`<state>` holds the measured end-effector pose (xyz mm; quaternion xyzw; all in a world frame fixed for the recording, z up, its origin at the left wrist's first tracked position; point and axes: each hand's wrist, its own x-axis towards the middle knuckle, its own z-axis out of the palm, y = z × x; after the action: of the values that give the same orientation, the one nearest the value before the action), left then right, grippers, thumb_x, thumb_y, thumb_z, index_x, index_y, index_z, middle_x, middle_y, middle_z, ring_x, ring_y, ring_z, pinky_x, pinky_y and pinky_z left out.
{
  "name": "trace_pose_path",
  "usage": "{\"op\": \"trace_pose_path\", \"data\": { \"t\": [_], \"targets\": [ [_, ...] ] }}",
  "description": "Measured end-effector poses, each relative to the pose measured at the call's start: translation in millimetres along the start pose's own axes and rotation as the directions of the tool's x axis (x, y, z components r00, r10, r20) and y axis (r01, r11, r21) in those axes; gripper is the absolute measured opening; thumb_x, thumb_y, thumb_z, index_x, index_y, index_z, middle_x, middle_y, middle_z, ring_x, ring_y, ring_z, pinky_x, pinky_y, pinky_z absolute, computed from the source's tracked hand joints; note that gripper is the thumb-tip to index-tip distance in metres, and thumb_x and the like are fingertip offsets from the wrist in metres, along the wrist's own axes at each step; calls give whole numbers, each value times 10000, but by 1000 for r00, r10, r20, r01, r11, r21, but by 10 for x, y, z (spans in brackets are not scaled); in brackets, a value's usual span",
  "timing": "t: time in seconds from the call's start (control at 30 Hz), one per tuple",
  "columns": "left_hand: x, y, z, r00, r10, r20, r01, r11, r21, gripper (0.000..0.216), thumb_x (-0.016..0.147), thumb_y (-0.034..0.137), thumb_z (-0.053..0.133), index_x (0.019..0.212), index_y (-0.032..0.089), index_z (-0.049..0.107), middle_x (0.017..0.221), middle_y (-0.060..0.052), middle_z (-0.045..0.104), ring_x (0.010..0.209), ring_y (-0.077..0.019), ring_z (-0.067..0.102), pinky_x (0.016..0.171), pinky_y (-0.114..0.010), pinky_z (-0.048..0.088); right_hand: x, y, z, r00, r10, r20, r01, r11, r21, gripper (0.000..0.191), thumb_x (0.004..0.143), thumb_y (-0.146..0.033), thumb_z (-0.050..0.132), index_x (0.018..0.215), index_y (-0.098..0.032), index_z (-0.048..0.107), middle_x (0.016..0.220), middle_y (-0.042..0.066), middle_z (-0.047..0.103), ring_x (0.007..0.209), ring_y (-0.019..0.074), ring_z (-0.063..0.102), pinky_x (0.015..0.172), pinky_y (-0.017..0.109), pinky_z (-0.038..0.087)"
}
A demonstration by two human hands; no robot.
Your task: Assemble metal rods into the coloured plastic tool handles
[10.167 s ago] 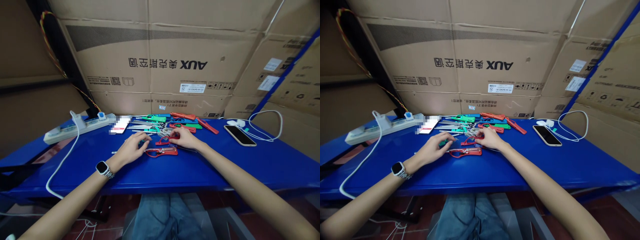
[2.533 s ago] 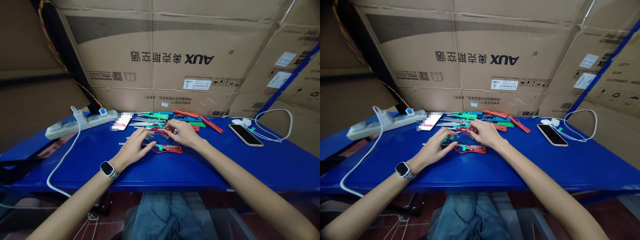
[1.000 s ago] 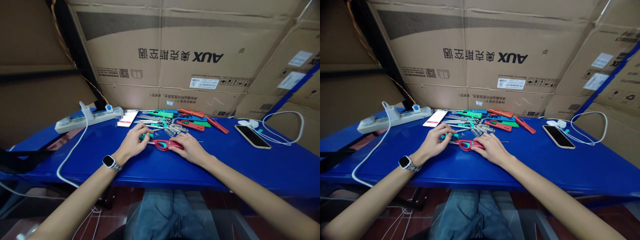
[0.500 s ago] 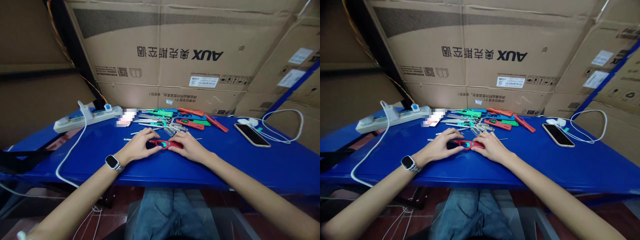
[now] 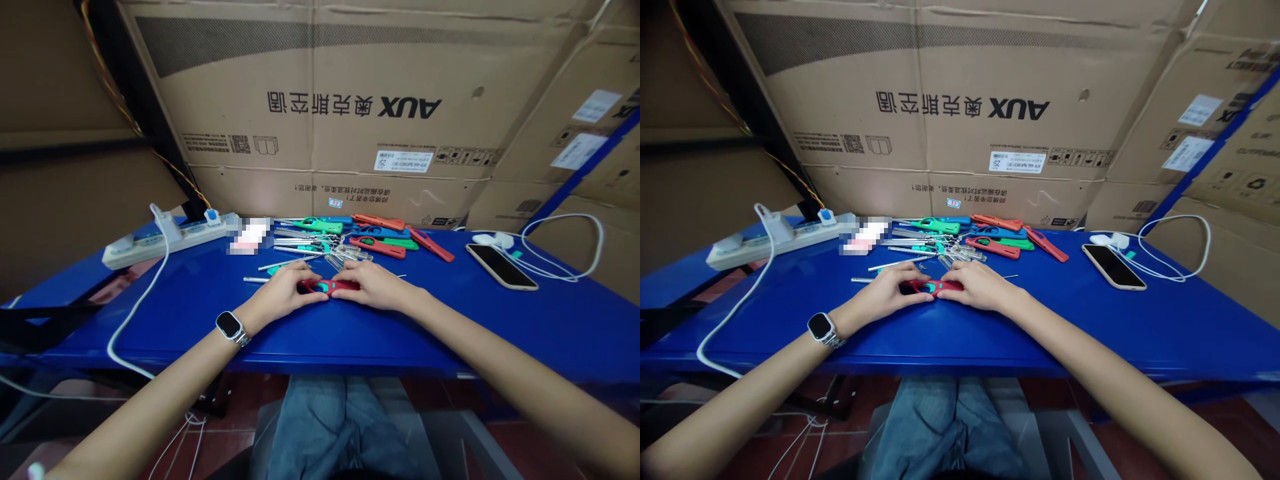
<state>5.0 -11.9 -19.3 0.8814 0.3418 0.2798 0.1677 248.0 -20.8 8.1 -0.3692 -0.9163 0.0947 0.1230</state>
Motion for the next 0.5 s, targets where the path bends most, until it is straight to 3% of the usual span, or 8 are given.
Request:
{"op": "trace_pose_path", "data": {
  "t": [0.17, 0.37, 0.5],
  "targets": [
    [-20, 13, -7, 1000, -23, -7, 24, 999, 40, 413, 828, 530, 707, 1068, 194, 718, 984, -65, 669, 921, -240, 635, 826, -366, 517, 17, -30, -34, 999, -16, 29, 17, 998, -53, 379, 973, -464, 520, 1173, -197, 702, 976, 90, 635, 823, 200, 599, 720, 301, 426],
    [-58, 19, -5, 1000, -7, 16, 4, 991, 130, 421, 856, 521, 680, 1115, 189, 699, 1044, -85, 656, 1007, -262, 623, 895, -397, 505, 9, -72, -5, 999, -26, 28, 30, 988, -152, 433, 1008, -476, 423, 1184, -190, 696, 955, 94, 619, 830, 212, 598, 716, 313, 426],
    [-72, 26, -1, 1000, -28, 14, 26, 994, 105, 422, 840, 527, 694, 1086, 183, 688, 1079, -89, 635, 1028, -262, 613, 910, -397, 507, 19, -100, -4, 999, -46, 28, 50, 986, -157, 394, 1002, -427, 461, 1169, -164, 703, 978, 108, 620, 863, 219, 592, 753, 324, 433]
  ]
}}
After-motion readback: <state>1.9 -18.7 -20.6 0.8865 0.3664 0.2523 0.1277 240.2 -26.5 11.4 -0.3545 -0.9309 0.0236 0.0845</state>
